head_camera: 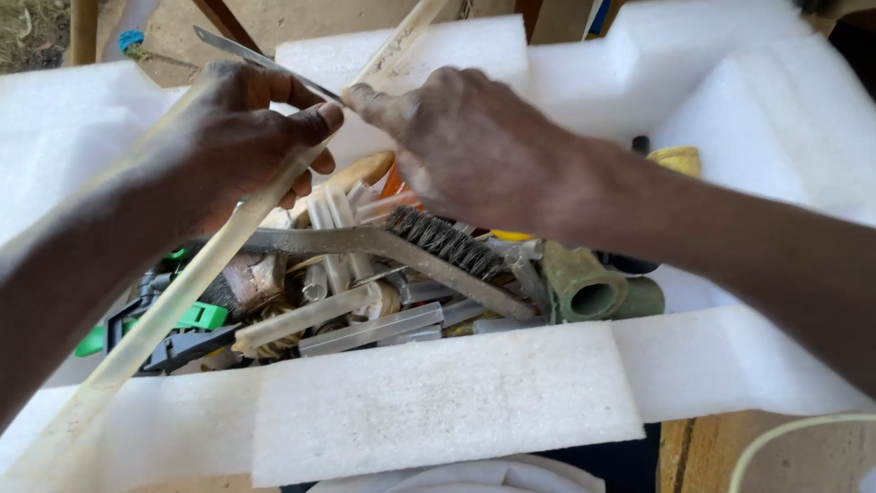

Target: Cutting a thin plastic tube using a manual hacksaw blade over a tool container.

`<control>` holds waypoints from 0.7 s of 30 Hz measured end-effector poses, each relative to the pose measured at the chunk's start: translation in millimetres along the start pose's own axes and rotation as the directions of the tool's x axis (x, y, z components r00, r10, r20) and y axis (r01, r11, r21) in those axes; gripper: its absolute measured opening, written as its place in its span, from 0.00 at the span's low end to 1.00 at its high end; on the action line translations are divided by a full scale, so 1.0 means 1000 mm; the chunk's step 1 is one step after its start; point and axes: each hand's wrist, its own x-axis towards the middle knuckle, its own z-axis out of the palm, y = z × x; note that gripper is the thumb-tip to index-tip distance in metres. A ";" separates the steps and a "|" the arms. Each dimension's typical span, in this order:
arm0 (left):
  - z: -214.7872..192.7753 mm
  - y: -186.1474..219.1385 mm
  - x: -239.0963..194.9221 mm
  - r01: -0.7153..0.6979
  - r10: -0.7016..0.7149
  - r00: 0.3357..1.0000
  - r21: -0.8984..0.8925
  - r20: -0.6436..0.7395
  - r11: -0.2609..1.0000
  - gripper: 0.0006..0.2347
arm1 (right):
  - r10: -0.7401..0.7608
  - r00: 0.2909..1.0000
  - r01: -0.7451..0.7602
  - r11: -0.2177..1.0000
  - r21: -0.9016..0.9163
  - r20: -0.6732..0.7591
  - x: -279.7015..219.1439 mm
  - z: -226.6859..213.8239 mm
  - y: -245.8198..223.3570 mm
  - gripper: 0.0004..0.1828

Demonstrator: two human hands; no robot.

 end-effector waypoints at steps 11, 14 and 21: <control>0.009 -0.007 0.000 -0.168 0.274 0.936 0.401 -0.223 0.900 0.08 | 0.127 0.981 -0.091 0.969 -0.231 0.144 -0.001 -0.009 -0.010 0.32; 0.006 -0.009 -0.008 -0.144 0.258 0.947 0.461 -0.194 0.876 0.09 | 0.127 0.975 -0.062 0.942 -0.329 0.182 -0.003 -0.015 -0.021 0.37; 0.011 -0.019 -0.006 -0.174 0.339 0.922 0.580 -0.188 0.796 0.12 | -0.030 0.998 0.023 0.991 -0.135 -0.048 0.021 0.021 -0.012 0.21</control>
